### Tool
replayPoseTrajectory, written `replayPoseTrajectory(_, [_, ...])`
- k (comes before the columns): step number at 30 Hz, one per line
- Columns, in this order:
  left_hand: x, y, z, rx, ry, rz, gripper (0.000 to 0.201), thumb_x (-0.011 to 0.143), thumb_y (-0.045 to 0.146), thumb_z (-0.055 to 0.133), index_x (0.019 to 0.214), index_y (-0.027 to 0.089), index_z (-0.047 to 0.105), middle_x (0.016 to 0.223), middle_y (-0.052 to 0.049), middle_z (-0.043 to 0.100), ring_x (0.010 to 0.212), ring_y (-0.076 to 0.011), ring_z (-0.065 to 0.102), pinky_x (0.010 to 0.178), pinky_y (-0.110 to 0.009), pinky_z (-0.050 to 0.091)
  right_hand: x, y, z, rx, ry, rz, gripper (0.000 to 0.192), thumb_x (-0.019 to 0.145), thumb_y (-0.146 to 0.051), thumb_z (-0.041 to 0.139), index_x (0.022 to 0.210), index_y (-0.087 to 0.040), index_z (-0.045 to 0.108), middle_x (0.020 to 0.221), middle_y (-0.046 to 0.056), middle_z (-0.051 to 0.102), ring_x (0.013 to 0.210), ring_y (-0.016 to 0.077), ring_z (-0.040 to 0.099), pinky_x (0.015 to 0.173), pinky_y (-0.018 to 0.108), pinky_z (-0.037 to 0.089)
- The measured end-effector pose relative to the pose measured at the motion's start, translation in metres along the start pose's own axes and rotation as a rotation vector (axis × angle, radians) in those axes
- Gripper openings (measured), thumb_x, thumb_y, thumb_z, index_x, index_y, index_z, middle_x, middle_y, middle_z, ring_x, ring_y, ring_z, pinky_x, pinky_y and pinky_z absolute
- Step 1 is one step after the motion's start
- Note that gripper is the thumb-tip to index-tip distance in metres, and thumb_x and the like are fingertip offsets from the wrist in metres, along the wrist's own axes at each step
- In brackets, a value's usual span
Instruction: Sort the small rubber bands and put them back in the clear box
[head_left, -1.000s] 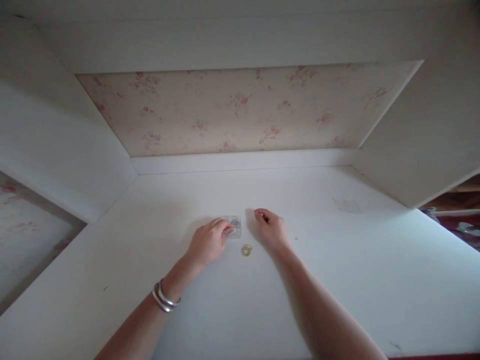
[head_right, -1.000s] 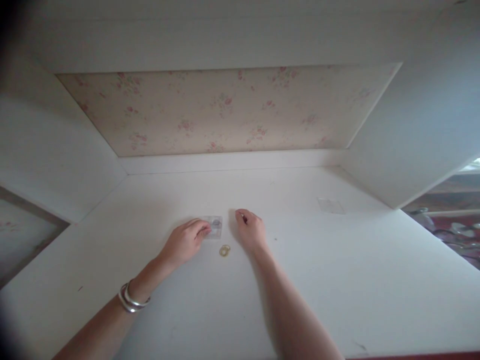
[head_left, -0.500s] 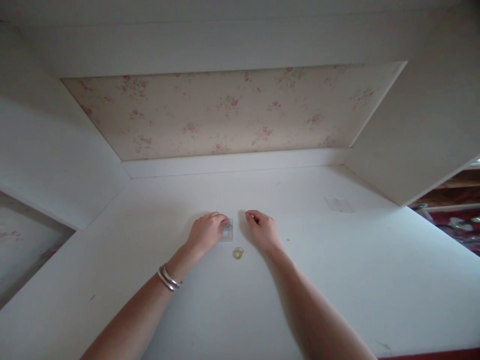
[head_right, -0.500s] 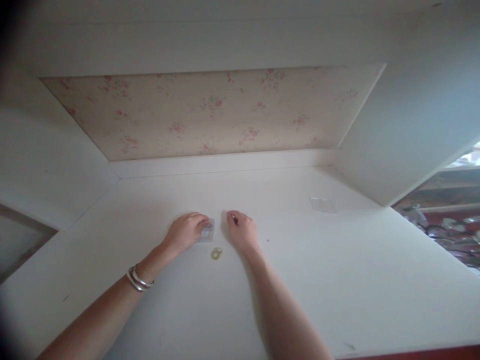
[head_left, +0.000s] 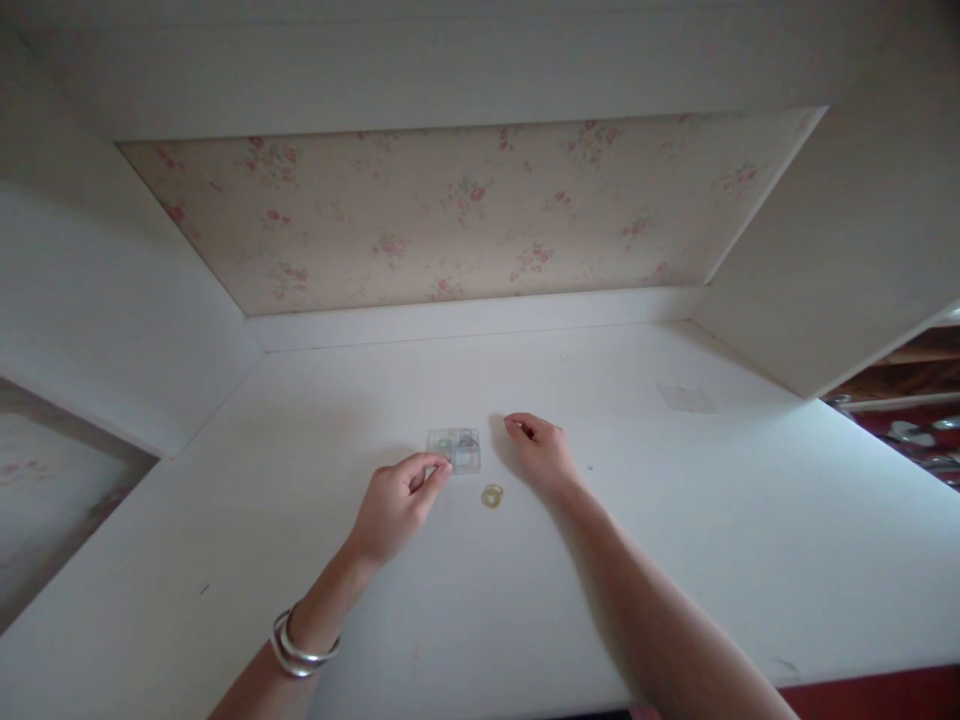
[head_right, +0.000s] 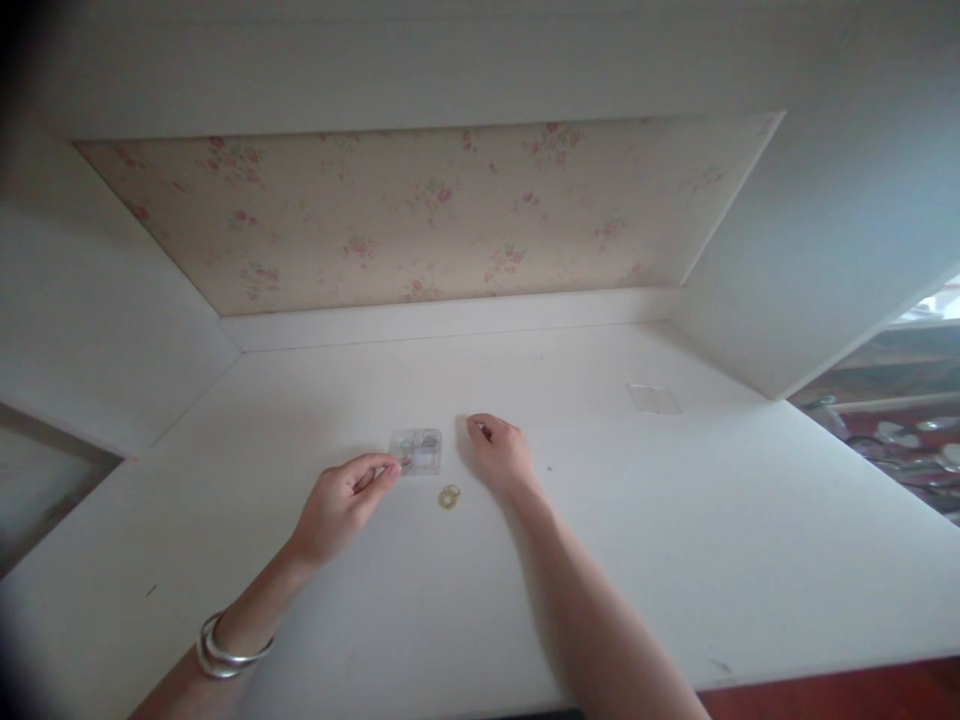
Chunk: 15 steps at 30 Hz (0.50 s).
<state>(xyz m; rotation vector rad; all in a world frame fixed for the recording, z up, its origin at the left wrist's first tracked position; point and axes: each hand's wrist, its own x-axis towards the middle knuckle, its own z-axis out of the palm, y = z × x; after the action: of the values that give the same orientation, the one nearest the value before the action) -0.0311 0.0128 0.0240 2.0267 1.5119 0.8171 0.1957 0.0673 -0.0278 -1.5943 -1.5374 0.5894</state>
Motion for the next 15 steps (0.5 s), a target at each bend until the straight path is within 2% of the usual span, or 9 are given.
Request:
replayPoseTrajectory(4, [-0.008,-0.003,0.003,0.034,-0.064,0.079,0.032,0.089,0.042,0.045,0.089,0.018,0.067,0.045,0.007,0.033,0.042,-0.0079,0.033,0.045,-0.020,0.026,-0.009,-0.001,-0.001,0.024,0.020,-0.013,0.032,0.084,-0.038,0.047,0.090,-0.019,0.072,0.074,0.003,0.068,0.064,0.0136,0.057,0.060,0.025,0.040])
replayPoseTrajectory(6, [-0.010,-0.002,0.006,0.084,-0.110,0.141,0.031,0.091,0.038,0.043,0.088,0.018,0.066,0.045,0.007,0.037,0.042,-0.0078,0.035,0.046,-0.020,0.027,-0.015,-0.003,-0.004,0.040,-0.067,-0.046,0.033,0.084,-0.039,0.048,0.090,-0.017,0.072,0.067,0.002,0.064,0.057,0.0117,0.052,0.054,0.023,0.037])
replayPoseTrajectory(10, [-0.012,-0.003,0.006,0.193,-0.162,0.249,0.028,0.093,0.031,0.040,0.087,0.020,0.064,0.053,0.004,0.054,0.046,-0.0085,0.045,0.050,-0.021,0.030,-0.029,-0.005,-0.016,0.092,-0.345,-0.126,0.033,0.083,-0.041,0.054,0.090,-0.014,0.071,0.062,0.001,0.059,0.052,0.0090,0.044,0.047,0.021,0.031])
replayPoseTrajectory(15, [-0.012,-0.013,0.003,0.269,-0.110,0.277,0.028,0.094,0.031,0.038,0.087,0.020,0.063,0.061,0.000,0.064,0.051,-0.0112,0.055,0.053,-0.022,0.033,-0.040,-0.005,-0.027,0.099,-0.455,-0.235,0.029,0.082,-0.042,0.058,0.087,-0.017,0.073,0.067,0.003,0.061,0.055,0.0099,0.047,0.048,0.022,0.033])
